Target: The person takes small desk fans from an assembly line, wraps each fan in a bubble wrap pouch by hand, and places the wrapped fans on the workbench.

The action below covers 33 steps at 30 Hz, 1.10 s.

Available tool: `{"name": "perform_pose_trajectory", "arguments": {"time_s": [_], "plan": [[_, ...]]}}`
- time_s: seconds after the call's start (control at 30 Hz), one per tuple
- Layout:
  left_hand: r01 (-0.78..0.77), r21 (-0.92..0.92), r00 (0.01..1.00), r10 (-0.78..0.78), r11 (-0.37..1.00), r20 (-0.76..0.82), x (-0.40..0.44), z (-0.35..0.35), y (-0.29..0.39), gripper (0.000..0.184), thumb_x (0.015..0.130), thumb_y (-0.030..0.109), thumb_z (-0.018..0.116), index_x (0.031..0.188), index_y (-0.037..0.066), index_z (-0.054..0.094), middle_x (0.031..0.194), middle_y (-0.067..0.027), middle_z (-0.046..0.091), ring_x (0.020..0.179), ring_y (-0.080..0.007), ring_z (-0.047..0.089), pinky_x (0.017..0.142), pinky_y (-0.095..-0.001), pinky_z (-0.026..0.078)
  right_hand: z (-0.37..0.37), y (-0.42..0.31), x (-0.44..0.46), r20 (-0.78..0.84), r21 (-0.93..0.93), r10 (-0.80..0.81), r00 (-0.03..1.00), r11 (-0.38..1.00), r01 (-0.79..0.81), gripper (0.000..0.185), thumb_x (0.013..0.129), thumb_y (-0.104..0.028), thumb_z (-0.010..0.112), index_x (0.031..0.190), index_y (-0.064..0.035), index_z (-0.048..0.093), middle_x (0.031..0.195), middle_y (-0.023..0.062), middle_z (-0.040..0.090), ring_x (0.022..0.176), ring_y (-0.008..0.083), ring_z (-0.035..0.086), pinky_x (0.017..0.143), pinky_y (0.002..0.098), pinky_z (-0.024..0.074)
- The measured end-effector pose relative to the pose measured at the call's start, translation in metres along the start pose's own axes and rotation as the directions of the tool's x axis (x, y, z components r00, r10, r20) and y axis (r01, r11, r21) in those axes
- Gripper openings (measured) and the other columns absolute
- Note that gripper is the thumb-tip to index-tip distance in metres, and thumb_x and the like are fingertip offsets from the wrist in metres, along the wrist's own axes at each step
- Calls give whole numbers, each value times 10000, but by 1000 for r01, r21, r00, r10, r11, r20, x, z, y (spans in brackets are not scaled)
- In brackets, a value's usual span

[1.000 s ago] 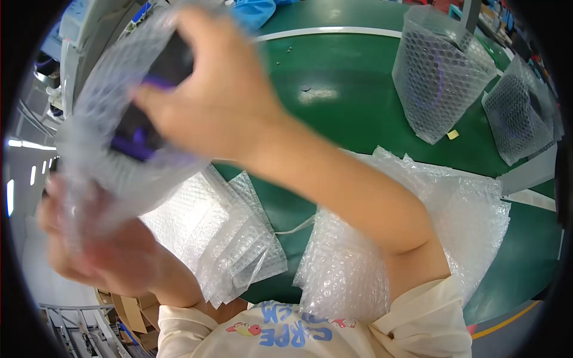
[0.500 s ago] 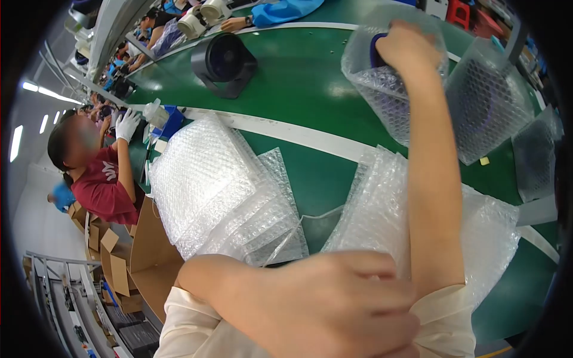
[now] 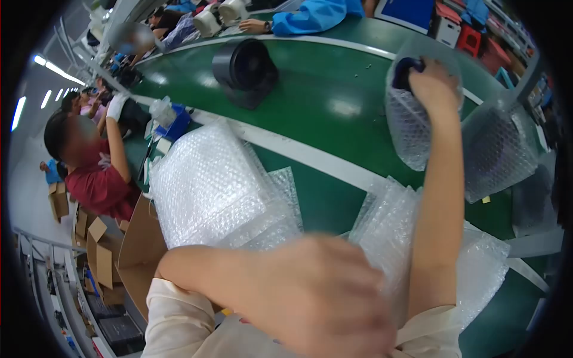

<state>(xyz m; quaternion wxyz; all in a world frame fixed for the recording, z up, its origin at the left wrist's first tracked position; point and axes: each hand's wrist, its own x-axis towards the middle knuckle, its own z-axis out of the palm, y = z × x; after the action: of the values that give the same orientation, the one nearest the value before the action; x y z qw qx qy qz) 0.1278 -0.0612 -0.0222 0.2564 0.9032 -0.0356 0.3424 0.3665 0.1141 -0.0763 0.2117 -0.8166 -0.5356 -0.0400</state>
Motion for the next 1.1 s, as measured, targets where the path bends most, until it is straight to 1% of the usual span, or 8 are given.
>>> {"name": "perform_pose_trajectory", "arguments": {"time_s": [0.17,0.27,0.43,0.57,0.67,0.73,0.9,1.1], "plan": [[658,335,720,-433,674,-542,-68,-73,-159,405,712,-12,639,1080,20,475,936,-80,554,823,-158,565,718,-284,474,-9,-7,-12,-14,-18,31,999,999,-31,513,814,-420,523,1253,-155,501,1326,184,426,1233,399,376,985,593,295],[867,487,498,-150,105,-854,-139,-140,-256,858,629,384,796,1223,-67,369,1125,-245,474,1026,-362,478,916,-423,378,-3,-23,-19,-369,36,-159,916,982,185,483,792,-378,545,1194,-109,542,1297,219,432,1255,392,333,959,634,247],[942,181,266,-298,282,-917,-177,-164,-321,989,538,338,850,1254,-109,336,1195,-278,454,1061,-383,497,929,-404,401,-25,-73,-59,-670,477,-307,676,521,708,249,728,-159,631,940,-33,601,1178,268,449,1121,429,428,945,495,346],[848,217,406,-327,484,-853,-145,-136,-292,794,536,184,800,1165,-99,406,1102,-218,465,1036,-350,469,937,-389,376,-17,-94,-89,-598,683,-279,751,313,660,350,708,-121,642,1022,-30,517,1200,269,395,1129,454,392,961,477,336],[618,718,769,-58,319,-636,-93,-98,-225,721,524,121,747,1162,-8,436,1126,-206,481,1069,-365,452,916,-425,353,8,-99,-83,80,996,-339,937,-16,-91,692,739,-321,693,1286,-66,355,1370,249,260,1256,463,268,1018,510,258],[435,865,894,-5,248,-448,-72,-82,-195,653,549,97,712,1147,29,458,1153,-173,498,1076,-352,465,892,-438,362,-15,-92,-84,524,725,-537,660,-125,-678,929,721,-529,688,1392,-86,222,1454,205,173,1317,461,139,1023,597,157],[-98,990,993,80,102,90,-51,-69,-147,404,690,155,577,1092,116,556,1083,-26,548,1014,-202,518,880,-380,392,-6,-100,-96,622,607,-477,621,-209,-767,756,717,-563,657,1298,-149,408,1377,136,312,1216,404,296,1014,605,123],[57,992,998,9,115,-58,-67,-59,-113,373,724,176,561,1097,167,577,1114,-10,519,1107,-212,474,897,-371,381,-10,-106,-103,708,388,-436,555,-416,-822,514,852,-468,500,1216,-106,470,1264,143,451,1201,288,394,1025,571,181]]}}
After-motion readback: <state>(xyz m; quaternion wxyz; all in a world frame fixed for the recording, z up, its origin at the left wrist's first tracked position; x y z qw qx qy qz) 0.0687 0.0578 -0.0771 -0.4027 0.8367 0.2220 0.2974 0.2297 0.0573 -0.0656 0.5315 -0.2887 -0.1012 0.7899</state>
